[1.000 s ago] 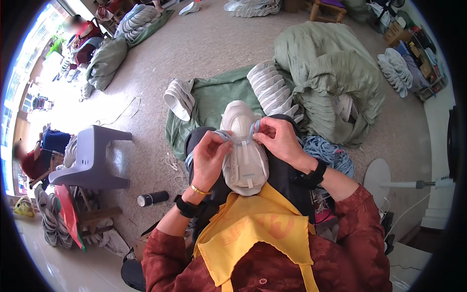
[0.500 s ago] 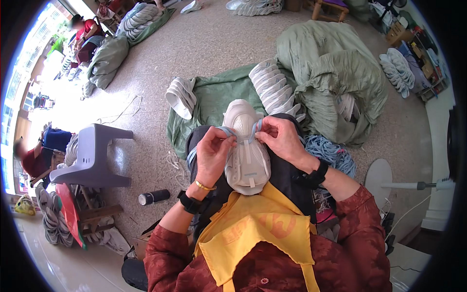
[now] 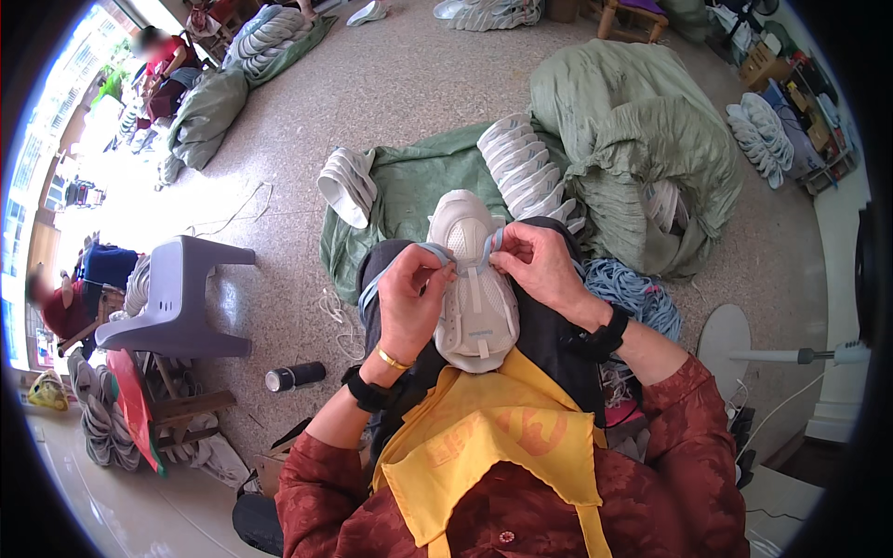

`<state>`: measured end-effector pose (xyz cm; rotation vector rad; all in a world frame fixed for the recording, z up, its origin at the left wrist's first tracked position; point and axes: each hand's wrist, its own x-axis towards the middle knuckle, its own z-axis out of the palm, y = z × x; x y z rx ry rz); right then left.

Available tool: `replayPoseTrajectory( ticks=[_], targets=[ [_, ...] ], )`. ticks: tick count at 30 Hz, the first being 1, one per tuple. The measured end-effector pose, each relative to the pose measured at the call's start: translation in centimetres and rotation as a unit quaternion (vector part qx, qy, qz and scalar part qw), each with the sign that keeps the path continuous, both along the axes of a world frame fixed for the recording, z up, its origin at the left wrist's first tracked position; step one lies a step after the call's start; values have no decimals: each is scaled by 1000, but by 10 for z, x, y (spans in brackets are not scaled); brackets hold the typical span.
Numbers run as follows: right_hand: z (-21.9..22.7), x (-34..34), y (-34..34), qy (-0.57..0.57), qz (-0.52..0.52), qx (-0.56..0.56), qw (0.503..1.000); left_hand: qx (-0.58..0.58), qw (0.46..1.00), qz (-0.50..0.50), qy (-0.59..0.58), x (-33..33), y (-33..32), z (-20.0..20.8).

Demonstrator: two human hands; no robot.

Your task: Thread laces or decorative cords through shoe components as part of the manufacturing process.

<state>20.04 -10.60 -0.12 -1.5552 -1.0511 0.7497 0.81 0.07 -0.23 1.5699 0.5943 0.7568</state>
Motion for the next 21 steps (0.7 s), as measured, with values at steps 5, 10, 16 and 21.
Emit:
replayPoseTrajectory(
  ticks=[5, 10, 16, 21],
  targets=[
    [2, 3, -2, 20, 26, -45, 998, 149, 983, 48, 98, 0, -2, 11],
    [2, 2, -2, 2, 27, -19, 999, 209, 972, 51, 91, 4, -6, 19],
    [4, 3, 0, -10, 11, -4, 1000, 314, 944, 49, 88, 12, -6, 19],
    [9, 6, 1, -25, 17, -28, 999, 220, 969, 36, 109, 11, 3, 21]
  ],
)
